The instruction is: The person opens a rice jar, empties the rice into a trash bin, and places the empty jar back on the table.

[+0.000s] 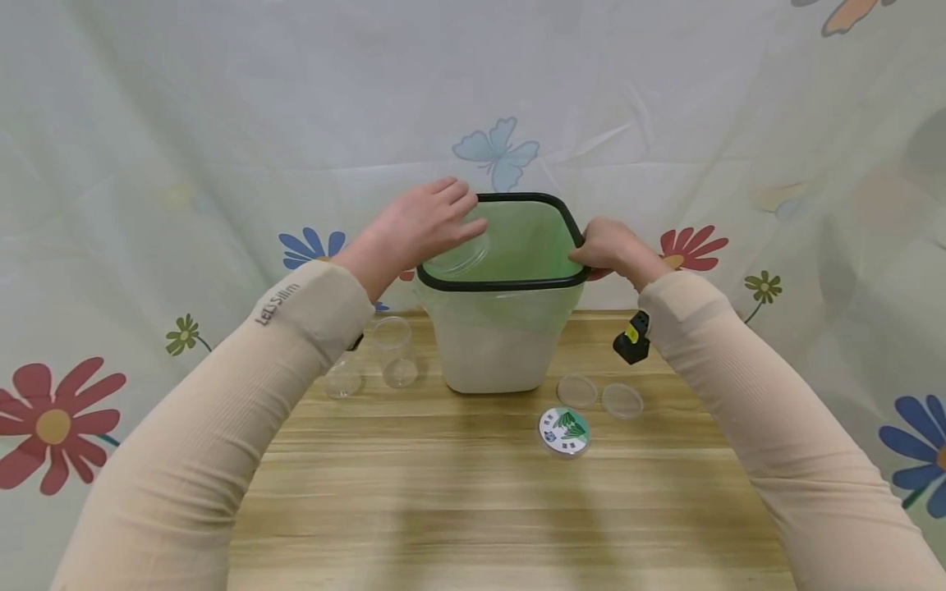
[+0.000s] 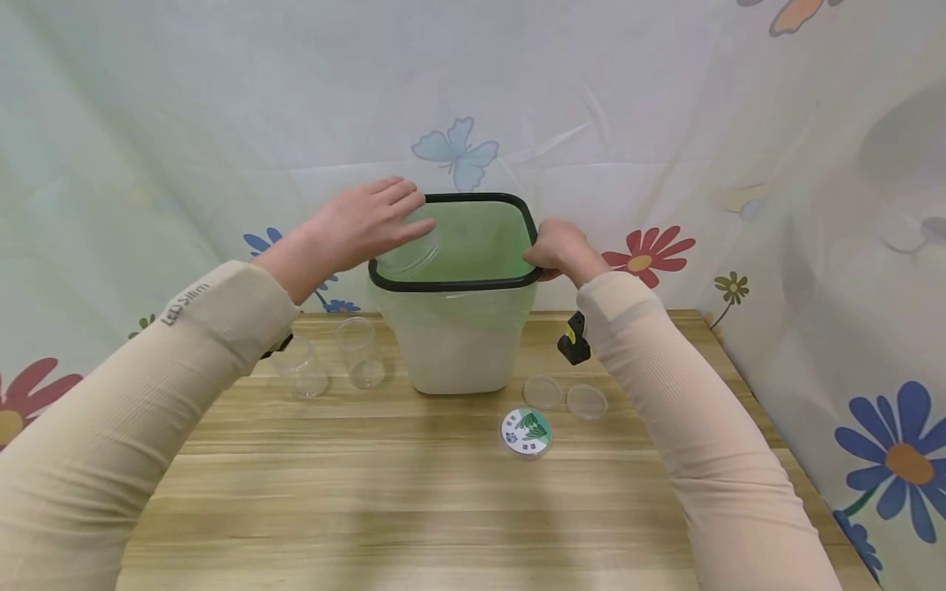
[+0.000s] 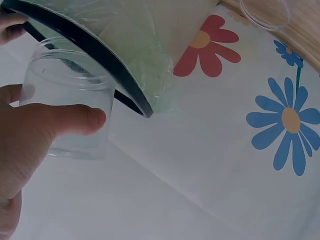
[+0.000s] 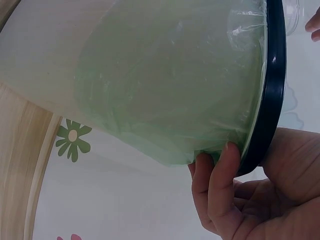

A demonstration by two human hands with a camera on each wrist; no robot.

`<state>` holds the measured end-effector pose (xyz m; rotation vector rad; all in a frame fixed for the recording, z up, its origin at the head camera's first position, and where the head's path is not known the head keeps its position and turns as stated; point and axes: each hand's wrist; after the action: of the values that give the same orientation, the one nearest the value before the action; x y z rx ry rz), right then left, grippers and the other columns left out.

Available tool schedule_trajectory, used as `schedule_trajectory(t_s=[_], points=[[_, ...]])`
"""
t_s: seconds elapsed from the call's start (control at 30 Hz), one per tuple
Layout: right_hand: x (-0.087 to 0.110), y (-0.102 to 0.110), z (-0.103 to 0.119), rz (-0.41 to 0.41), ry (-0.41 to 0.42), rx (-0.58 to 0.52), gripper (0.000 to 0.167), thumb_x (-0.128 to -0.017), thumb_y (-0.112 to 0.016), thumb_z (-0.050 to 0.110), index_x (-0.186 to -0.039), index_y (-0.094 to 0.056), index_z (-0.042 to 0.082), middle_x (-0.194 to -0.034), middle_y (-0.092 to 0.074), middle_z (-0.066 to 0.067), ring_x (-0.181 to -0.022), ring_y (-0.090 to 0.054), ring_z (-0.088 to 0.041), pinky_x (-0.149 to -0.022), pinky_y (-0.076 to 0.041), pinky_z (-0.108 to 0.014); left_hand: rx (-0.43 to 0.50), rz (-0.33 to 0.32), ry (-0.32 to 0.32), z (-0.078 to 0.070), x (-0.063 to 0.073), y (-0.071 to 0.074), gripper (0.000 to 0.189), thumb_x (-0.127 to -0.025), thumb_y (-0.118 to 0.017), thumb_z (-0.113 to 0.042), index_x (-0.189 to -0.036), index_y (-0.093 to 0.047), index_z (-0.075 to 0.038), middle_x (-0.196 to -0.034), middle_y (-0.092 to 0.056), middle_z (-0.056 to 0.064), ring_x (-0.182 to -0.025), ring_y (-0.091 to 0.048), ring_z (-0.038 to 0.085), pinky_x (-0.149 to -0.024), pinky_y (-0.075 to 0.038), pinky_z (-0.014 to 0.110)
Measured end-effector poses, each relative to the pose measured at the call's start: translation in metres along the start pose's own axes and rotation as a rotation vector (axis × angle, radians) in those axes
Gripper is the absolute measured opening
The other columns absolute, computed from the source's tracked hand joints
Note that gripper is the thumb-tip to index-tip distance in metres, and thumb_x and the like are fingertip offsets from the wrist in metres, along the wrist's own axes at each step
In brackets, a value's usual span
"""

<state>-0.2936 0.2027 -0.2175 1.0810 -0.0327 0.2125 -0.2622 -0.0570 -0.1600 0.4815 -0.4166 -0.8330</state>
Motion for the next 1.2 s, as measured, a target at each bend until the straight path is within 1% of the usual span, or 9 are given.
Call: schedule_trajectory(t_s=[0.17, 0.2, 0.4, 0.47, 0.63, 0.73, 0.87, 1.07, 1.2], points=[[-0.001, 0.0, 0.0, 0.0, -0.001, 0.003, 0.017, -0.085, -0.048, 0.011, -0.076, -0.053, -0.004, -0.065, -0.056, -0.008, -0.047, -0.059, -0.009, -0.049, -0.051, -0.021, 0.007, -0.01, 0.021, 0.0, 0.002, -0.001, 0.103, -0.052, -0.084, -0.042, -0.132, -0.031, -0.005, -0.131, -0.039, 0.021, -0.122, -0.037, 0.036, -0.108, -0.027, 0.04], [-0.001, -0.001, 0.0, 0.001, -0.001, 0.003, 0.017, -0.085, -0.048, 0.011, -0.076, -0.053, -0.003, -0.065, -0.056, -0.008, -0.048, -0.059, -0.01, -0.049, -0.051, -0.021, 0.017, -0.021, 0.03, 0.0, 0.003, -0.002, 0.097, -0.057, -0.083, -0.038, -0.132, -0.032, -0.005, -0.131, -0.04, 0.021, -0.122, -0.037, 0.036, -0.108, -0.028, 0.04], [0.0, 0.0, -0.001, 0.002, 0.001, -0.004, 0.017, -0.084, -0.048, 0.011, -0.075, -0.052, -0.003, -0.064, -0.055, -0.007, -0.047, -0.058, -0.009, -0.049, -0.051, -0.021, 0.095, -0.059, 0.117, 0.001, 0.008, -0.008, 0.087, -0.062, -0.079, -0.028, -0.133, -0.034, -0.003, -0.126, -0.043, 0.021, -0.115, -0.043, 0.035, -0.102, -0.034, 0.039], [0.0, 0.0, -0.001, 0.001, 0.003, -0.01, 0.017, -0.084, -0.048, 0.011, -0.074, -0.052, -0.003, -0.063, -0.055, -0.006, -0.045, -0.056, -0.007, -0.048, -0.051, -0.021, 0.118, -0.056, 0.15, 0.001, 0.01, -0.011, 0.093, -0.058, -0.08, -0.034, -0.132, -0.034, -0.002, -0.124, -0.044, 0.02, -0.112, -0.044, 0.035, -0.099, -0.037, 0.04], [0.0, 0.0, -0.002, 0.003, -0.002, -0.027, 0.017, -0.084, -0.048, 0.011, -0.075, -0.051, -0.003, -0.063, -0.054, -0.006, -0.044, -0.056, -0.006, -0.049, -0.051, -0.021, 0.188, -0.076, 0.231, 0.003, 0.014, -0.017, 0.088, -0.065, -0.08, -0.039, -0.128, -0.034, 0.002, -0.117, -0.047, 0.02, -0.105, -0.048, 0.035, -0.091, -0.043, 0.039], [0.0, 0.001, -0.003, 0.002, -0.009, -0.027, 0.017, -0.084, -0.048, 0.011, -0.075, -0.052, -0.003, -0.063, -0.055, -0.006, -0.045, -0.056, -0.006, -0.049, -0.051, -0.021, 0.269, -0.072, 0.299, 0.005, 0.016, -0.021, 0.089, -0.065, -0.079, -0.044, -0.125, -0.035, 0.003, -0.111, -0.048, 0.02, -0.099, -0.048, 0.034, -0.087, -0.045, 0.038], [0.0, 0.001, -0.003, -0.001, -0.015, -0.025, 0.017, -0.084, -0.048, 0.011, -0.076, -0.052, -0.003, -0.063, -0.055, -0.006, -0.046, -0.056, -0.006, -0.05, -0.052, -0.022, 0.419, -0.049, 0.412, 0.009, 0.02, -0.027, 0.091, -0.065, -0.078, -0.047, -0.125, -0.033, 0.005, -0.107, -0.046, 0.02, -0.094, -0.047, 0.034, -0.085, -0.046, 0.04], [0.0, 0.001, -0.004, -0.002, -0.015, -0.025, 0.017, -0.084, -0.048, 0.011, -0.076, -0.053, -0.003, -0.064, -0.055, -0.006, -0.048, -0.058, -0.007, -0.051, -0.052, -0.022, 0.606, -0.011, 0.546, 0.016, 0.028, -0.036, 0.086, -0.072, -0.072, -0.04, -0.129, -0.029, 0.009, -0.114, -0.044, 0.023, -0.097, -0.044, 0.037, -0.086, -0.046, 0.044], [0.0, 0.001, -0.004, 0.0, -0.02, -0.031, 0.018, -0.085, -0.049, 0.012, -0.079, -0.054, -0.004, -0.066, -0.056, -0.007, -0.048, -0.059, -0.008, -0.052, -0.052, -0.022, 0.7, -0.007, 0.614, 0.017, 0.034, -0.041, 0.09, -0.073, -0.07, -0.04, -0.135, -0.024, 0.008, -0.122, -0.042, 0.025, -0.101, -0.044, 0.038, -0.085, -0.047, 0.046]])
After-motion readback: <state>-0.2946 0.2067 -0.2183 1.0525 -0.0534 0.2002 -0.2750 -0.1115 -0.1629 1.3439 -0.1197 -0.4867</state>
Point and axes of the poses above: each hand's wrist, its own x-axis away from the middle knuckle, its own y-axis out of the back of the hand, z = x × y
